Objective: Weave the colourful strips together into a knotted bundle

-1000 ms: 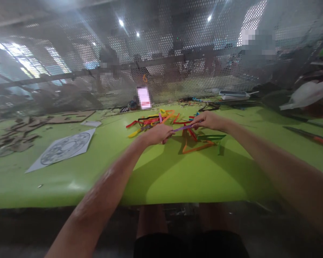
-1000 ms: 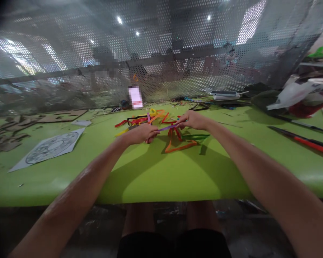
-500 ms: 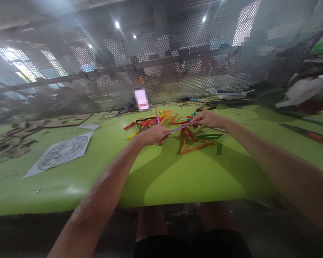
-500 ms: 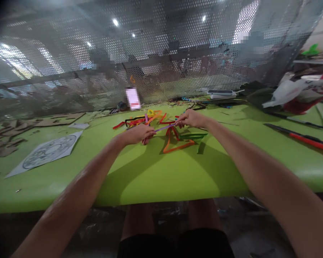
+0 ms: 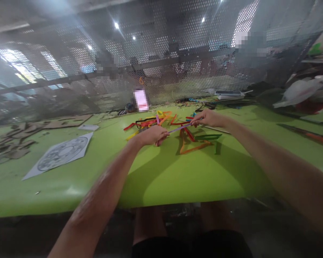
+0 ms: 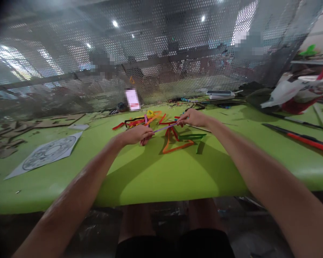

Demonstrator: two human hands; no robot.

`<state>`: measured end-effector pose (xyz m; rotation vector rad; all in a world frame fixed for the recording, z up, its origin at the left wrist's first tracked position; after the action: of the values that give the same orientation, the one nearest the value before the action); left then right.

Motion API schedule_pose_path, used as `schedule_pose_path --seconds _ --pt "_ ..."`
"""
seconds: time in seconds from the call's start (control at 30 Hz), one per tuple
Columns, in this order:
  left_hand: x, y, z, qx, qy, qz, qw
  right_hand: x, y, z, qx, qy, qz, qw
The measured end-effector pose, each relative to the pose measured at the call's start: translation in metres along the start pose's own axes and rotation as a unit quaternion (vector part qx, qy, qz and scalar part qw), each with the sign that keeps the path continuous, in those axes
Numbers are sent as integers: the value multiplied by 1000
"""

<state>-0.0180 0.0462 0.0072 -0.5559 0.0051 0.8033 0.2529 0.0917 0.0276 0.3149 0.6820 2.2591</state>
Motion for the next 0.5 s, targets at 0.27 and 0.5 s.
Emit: schedule_pose_path --seconds 0.27,0.5 --pt "-2 4 0 -31 7 -11 999 1 -7 2 9 11 8 1000" --pt "-2 6 0 -44 22 2 999 0 -14 3 17 8 -5 1000"
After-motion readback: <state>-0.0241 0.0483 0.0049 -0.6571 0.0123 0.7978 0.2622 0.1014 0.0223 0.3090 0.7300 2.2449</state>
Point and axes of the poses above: each hand's wrist, its own x-axis towards the middle knuckle, its own z-axis out of the back of the hand, y = z × x, the point moved 3 cm from there along x, towards the middle knuckle, and after that the axes turned 8 degrees about y, right-handed, at the moved point
